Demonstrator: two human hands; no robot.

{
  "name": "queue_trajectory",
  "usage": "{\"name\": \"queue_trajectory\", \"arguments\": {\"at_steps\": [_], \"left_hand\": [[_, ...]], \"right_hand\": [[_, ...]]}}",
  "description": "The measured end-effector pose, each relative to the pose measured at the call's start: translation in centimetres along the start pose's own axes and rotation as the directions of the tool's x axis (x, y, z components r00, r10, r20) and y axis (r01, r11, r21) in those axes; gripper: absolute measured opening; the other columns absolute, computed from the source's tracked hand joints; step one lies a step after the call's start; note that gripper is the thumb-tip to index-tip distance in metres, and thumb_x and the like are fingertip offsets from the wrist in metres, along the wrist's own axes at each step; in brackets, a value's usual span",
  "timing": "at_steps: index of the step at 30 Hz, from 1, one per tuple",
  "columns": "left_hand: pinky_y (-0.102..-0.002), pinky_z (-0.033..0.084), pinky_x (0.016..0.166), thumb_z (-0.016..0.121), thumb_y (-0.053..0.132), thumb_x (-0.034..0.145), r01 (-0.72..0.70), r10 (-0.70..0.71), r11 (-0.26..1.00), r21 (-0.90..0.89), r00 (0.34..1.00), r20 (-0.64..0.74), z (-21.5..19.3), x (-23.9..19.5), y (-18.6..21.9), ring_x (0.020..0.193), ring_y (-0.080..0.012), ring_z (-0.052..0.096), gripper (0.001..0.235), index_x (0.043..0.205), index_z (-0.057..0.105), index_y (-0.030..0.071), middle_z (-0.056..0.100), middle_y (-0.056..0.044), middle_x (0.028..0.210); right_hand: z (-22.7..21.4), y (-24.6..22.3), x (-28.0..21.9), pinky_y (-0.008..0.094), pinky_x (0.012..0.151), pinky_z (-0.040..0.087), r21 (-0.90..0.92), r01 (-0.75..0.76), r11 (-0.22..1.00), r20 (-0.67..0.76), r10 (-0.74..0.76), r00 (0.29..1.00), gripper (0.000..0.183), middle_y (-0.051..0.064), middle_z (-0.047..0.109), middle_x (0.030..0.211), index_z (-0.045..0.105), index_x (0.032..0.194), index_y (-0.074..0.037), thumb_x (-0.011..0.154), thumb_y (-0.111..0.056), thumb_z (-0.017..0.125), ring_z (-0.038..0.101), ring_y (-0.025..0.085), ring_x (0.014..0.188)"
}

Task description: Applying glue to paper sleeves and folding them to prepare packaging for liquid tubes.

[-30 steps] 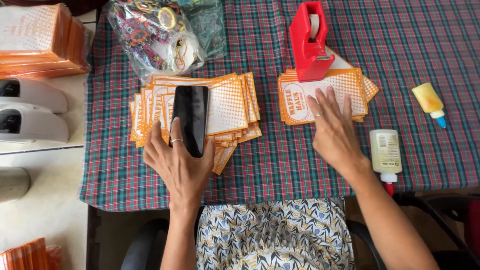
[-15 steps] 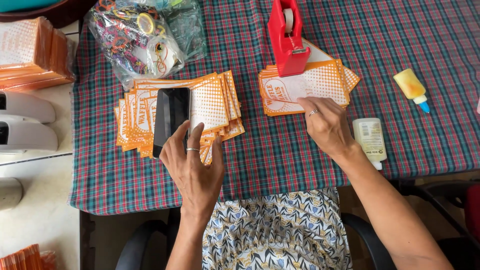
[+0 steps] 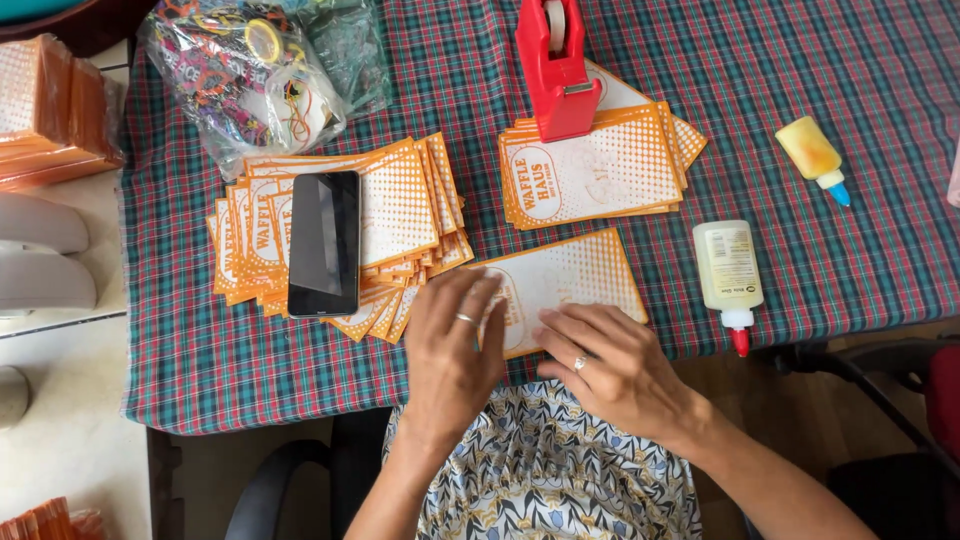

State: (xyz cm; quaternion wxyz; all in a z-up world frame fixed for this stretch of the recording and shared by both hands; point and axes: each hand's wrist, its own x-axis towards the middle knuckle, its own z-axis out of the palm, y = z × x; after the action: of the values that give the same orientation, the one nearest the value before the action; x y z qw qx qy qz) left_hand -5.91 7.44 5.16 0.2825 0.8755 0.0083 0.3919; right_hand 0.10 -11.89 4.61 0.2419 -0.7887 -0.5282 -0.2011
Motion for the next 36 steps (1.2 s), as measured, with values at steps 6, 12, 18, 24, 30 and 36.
{"name": "queue_trajectory", "arguments": {"at_steps": [6,12,18,24,30,36], "left_hand": [[-0.038,0.055,0.084,0.068,0.000,0.091,-0.050,0.078,0.993,-0.104,0.953,0.293,1.2,-2.7,0.4,0.106,-0.0319,0.071,0.018,0.106,0.077,0.007,0.076,-0.013,0.101],[-0.053,0.044,0.107,0.072,0.016,0.097,-0.166,0.223,0.974,-0.157,0.842,0.492,1.9,-4.6,-0.4,0.131,-0.0428,0.056,0.027,0.118,0.070,-0.001,0.067,-0.020,0.134],[-0.054,0.049,0.100,0.071,0.014,0.097,-0.186,0.235,0.972,-0.146,0.824,0.515,1.3,-3.4,-0.1,0.127,-0.0438,0.061,0.021,0.114,0.072,0.003,0.070,-0.021,0.130],[-0.052,0.049,0.089,0.067,0.007,0.098,-0.129,0.214,0.973,-0.193,0.823,0.526,1.7,-2.7,-0.5,0.122,-0.0458,0.063,0.010,0.100,0.075,0.003,0.072,-0.020,0.124],[-0.042,0.046,0.048,0.055,0.009,0.105,0.183,0.025,0.945,-0.270,0.784,0.620,1.3,0.1,-1.0,0.059,-0.0321,0.062,0.015,0.099,0.063,-0.002,0.067,-0.016,0.076],[-0.050,0.046,0.089,0.062,0.014,0.103,-0.270,0.247,0.960,0.074,0.942,0.226,0.8,0.0,3.6,0.111,-0.0339,0.059,0.027,0.129,0.059,0.006,0.066,-0.015,0.129]], "right_hand": [[-2.6,3.8,-3.0,0.046,0.086,0.060,0.198,-0.278,0.940,-0.069,0.296,0.953,0.023,0.017,0.073,0.115,0.074,0.113,0.000,0.094,0.009,0.064,0.073,0.037,0.103],[-4.6,4.7,-4.5,0.038,0.104,0.059,0.168,-0.425,0.889,0.072,0.419,0.905,0.030,0.018,0.072,0.126,0.067,0.127,0.004,0.099,0.010,0.060,0.070,0.031,0.120],[-5.1,4.8,-5.4,0.036,0.105,0.059,0.218,-0.482,0.849,0.069,0.480,0.875,0.027,0.019,0.071,0.127,0.067,0.126,0.006,0.100,0.003,0.062,0.070,0.029,0.120],[-5.1,4.7,-5.9,0.037,0.103,0.061,0.249,-0.449,0.858,0.037,0.454,0.890,0.024,0.020,0.072,0.123,0.068,0.117,0.006,0.097,0.015,0.058,0.071,0.031,0.117],[-2.8,5.0,-7.1,0.040,0.092,0.064,0.267,-0.250,0.931,-0.011,0.263,0.965,0.035,0.017,0.077,0.097,0.073,0.094,0.004,0.081,0.029,0.053,0.074,0.032,0.095],[-1.1,4.7,-6.9,0.052,0.115,0.045,0.091,-0.199,0.976,0.273,0.167,0.947,0.070,0.018,0.066,0.137,0.059,0.139,0.002,0.074,0.026,0.055,0.054,0.036,0.133]]}}
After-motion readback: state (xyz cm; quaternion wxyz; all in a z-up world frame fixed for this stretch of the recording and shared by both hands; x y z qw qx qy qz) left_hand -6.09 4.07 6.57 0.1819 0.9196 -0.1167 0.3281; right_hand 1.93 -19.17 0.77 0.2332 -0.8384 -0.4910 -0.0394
